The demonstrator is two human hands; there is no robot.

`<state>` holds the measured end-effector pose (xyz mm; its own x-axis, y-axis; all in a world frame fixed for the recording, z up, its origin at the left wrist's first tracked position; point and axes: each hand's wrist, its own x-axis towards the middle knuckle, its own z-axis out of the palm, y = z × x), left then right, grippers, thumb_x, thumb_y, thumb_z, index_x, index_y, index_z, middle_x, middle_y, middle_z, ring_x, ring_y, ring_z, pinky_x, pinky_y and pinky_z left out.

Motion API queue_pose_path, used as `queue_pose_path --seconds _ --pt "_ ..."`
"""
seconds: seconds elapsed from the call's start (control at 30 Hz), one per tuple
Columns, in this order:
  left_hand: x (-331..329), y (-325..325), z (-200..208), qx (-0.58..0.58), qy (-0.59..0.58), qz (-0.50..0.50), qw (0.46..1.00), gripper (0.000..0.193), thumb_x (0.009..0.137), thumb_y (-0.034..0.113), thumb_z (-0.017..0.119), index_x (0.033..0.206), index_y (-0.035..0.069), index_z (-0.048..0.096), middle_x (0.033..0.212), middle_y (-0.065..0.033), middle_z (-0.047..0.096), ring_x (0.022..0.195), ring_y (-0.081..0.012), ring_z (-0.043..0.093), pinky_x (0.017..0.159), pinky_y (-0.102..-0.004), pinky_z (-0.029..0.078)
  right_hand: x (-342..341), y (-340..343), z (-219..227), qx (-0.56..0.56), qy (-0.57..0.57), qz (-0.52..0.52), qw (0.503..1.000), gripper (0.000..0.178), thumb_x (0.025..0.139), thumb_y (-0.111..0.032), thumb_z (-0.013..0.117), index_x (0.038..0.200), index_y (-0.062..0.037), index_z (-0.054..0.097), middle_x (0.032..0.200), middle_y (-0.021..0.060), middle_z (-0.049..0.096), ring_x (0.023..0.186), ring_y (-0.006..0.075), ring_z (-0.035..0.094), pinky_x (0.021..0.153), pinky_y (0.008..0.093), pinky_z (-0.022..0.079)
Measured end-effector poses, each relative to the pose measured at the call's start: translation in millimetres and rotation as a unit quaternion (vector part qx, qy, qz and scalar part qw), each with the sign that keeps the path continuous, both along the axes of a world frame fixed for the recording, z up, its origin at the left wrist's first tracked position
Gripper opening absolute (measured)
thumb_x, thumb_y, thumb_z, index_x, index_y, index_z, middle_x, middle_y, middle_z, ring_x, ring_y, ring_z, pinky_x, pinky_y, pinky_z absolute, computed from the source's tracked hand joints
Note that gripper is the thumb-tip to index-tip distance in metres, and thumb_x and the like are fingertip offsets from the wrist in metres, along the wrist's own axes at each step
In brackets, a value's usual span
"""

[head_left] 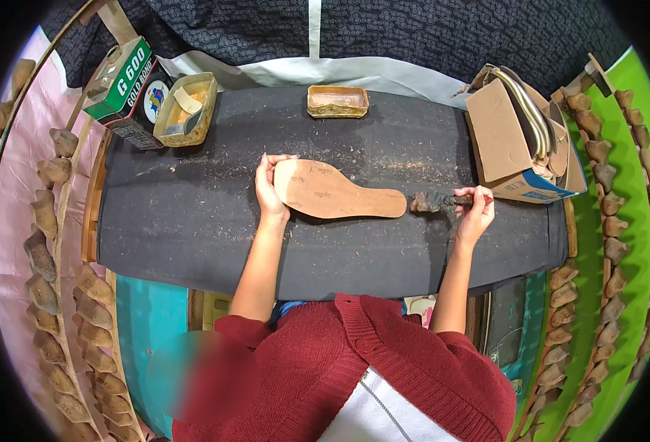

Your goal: The person takes shoe insoles from a cardboard box, applies adhesive to each insole using a brush, and places them into a plastic basket on the floor.

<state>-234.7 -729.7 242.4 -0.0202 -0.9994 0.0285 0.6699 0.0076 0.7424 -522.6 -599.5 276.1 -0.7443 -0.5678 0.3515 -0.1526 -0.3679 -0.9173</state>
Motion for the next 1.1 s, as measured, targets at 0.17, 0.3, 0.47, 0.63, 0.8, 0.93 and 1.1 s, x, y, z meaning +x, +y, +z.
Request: queue_pose_path --seconds 0.17,0.3,0.47,0.63,0.8,0.93,1.1 --pt "0 0 -3 0.006 -0.002 0.005 1.000 0.035 0.087 0.033 0.032 0.080 0.004 0.050 0.083 -0.0120 0.059 0.081 -0.0194 0.055 0.078 -0.0312 0.040 58 -13 21 -0.079 -0.106 0.127 0.983 0.011 0.087 -0.017 0.042 0.083 -0.0075 0.044 0.072 0.0129 0.059 0.047 0.0110 0.049 0.038 0.0199 0.039" --pt "0 0 -4 -0.001 0.011 0.003 1.000 0.036 0.087 0.033 0.031 0.080 0.003 0.050 0.083 -0.0120 0.059 0.081 -0.0196 0.054 0.078 -0.0317 0.040 112 -17 17 -0.062 -0.114 0.280 0.951 0.014 0.088 -0.018 0.040 0.086 -0.0038 0.042 0.084 0.0152 0.058 0.058 0.0128 0.054 0.051 0.0240 0.048" --pt "0 -1 -4 -0.003 0.010 0.004 1.000 0.037 0.087 0.034 0.030 0.080 0.003 0.050 0.082 -0.0126 0.058 0.080 -0.0197 0.055 0.078 -0.0318 0.040 122 -16 2 -0.089 -0.068 0.316 0.942 0.013 0.088 -0.015 0.039 0.084 -0.0030 0.043 0.083 0.0149 0.058 0.062 0.0132 0.055 0.051 0.0227 0.047" --pt "1 -2 -5 0.005 0.011 0.008 1.000 0.037 0.087 0.034 0.030 0.080 0.003 0.050 0.082 -0.0128 0.059 0.080 -0.0201 0.055 0.078 -0.0320 0.040 71 -5 -9 -0.048 -0.035 0.235 0.970 0.014 0.087 -0.016 0.040 0.080 -0.0040 0.045 0.071 0.0122 0.058 0.057 0.0123 0.055 0.040 0.0186 0.042" --pt "1 -2 -3 0.008 0.011 0.000 1.000 0.036 0.086 0.032 0.031 0.079 0.003 0.051 0.084 -0.0144 0.059 0.085 -0.0230 0.055 0.081 -0.0337 0.039 19 4 -2 0.007 0.024 0.082 0.996 0.017 0.087 -0.020 0.042 0.078 -0.0054 0.045 0.066 0.0083 0.057 0.054 0.0092 0.054 0.038 0.0158 0.038" --pt "-2 -1 -1 0.011 0.005 0.008 1.000 0.037 0.087 0.034 0.030 0.080 0.003 0.050 0.082 -0.0129 0.059 0.080 -0.0200 0.055 0.078 -0.0317 0.040 14 7 9 0.026 0.093 0.032 0.995 0.015 0.087 -0.018 0.042 0.078 -0.0058 0.044 0.065 0.0082 0.056 0.053 0.0101 0.054 0.036 0.0162 0.035" --pt "0 -3 -7 0.010 0.000 0.010 1.000 0.038 0.087 0.034 0.030 0.081 0.003 0.050 0.083 -0.0131 0.059 0.081 -0.0200 0.055 0.079 -0.0320 0.040 62 -4 15 -0.068 -0.031 0.131 0.989 0.016 0.086 -0.020 0.043 0.080 -0.0059 0.043 0.071 0.0130 0.057 0.054 0.0138 0.054 0.037 0.0189 0.039"
